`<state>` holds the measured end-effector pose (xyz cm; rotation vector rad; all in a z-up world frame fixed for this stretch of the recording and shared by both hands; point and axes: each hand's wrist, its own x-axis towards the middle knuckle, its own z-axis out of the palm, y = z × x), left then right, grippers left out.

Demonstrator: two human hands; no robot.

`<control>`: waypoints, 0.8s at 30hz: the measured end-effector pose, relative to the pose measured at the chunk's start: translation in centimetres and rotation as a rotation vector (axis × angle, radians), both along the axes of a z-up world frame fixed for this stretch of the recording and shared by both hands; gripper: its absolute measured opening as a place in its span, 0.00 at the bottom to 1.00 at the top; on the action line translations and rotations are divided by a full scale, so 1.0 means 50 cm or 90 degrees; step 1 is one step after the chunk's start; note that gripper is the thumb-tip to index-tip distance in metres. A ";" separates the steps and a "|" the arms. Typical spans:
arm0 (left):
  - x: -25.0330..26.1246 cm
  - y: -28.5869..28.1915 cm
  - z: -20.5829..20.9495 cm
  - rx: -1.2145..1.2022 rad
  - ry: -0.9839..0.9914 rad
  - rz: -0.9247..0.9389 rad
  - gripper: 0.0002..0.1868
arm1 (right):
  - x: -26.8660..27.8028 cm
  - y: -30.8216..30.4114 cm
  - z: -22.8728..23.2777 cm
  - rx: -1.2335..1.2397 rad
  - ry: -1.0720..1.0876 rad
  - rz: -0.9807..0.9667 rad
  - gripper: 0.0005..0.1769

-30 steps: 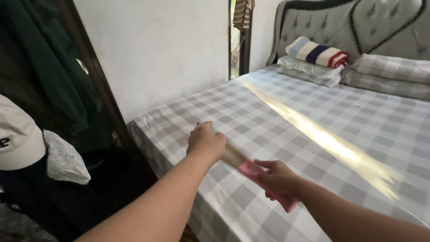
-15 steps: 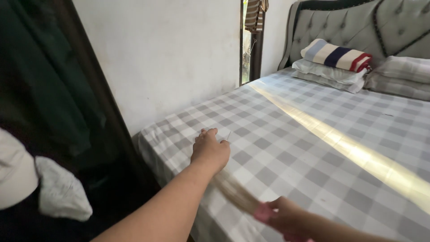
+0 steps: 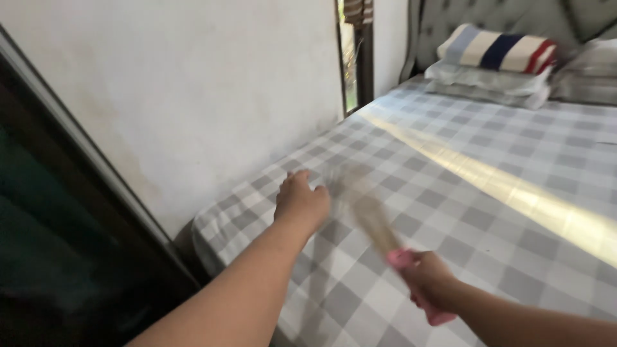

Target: Sweeping the surface of a bed using a small stick broom.

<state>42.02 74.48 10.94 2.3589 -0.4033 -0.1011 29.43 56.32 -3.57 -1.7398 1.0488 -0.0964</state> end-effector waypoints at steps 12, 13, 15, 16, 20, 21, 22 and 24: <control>0.109 -0.049 -0.021 -0.086 0.059 0.007 0.33 | 0.083 -0.018 0.018 -0.038 -0.005 0.286 0.37; 0.117 -0.060 -0.026 -0.082 0.048 -0.004 0.32 | 0.083 -0.041 0.017 -0.026 -0.032 0.172 0.37; 0.125 -0.087 -0.036 -0.075 0.042 -0.035 0.32 | 0.080 -0.081 0.005 -0.012 -0.053 0.037 0.36; 0.126 -0.102 -0.040 -0.074 0.058 -0.040 0.32 | 0.077 -0.098 -0.006 0.004 -0.046 -0.028 0.35; 0.139 -0.166 -0.053 -0.067 0.098 -0.121 0.32 | 0.071 -0.088 -0.053 0.065 0.073 -0.034 0.32; 0.151 -0.181 -0.060 -0.059 0.103 -0.143 0.32 | 0.063 -0.045 -0.021 0.073 0.074 -0.056 0.32; 0.163 -0.196 -0.066 -0.057 0.098 -0.170 0.32 | 0.061 -0.002 0.012 0.090 0.140 0.079 0.31; 0.190 -0.230 -0.072 -0.052 0.095 -0.225 0.32 | 0.070 0.029 0.002 0.112 0.198 0.189 0.32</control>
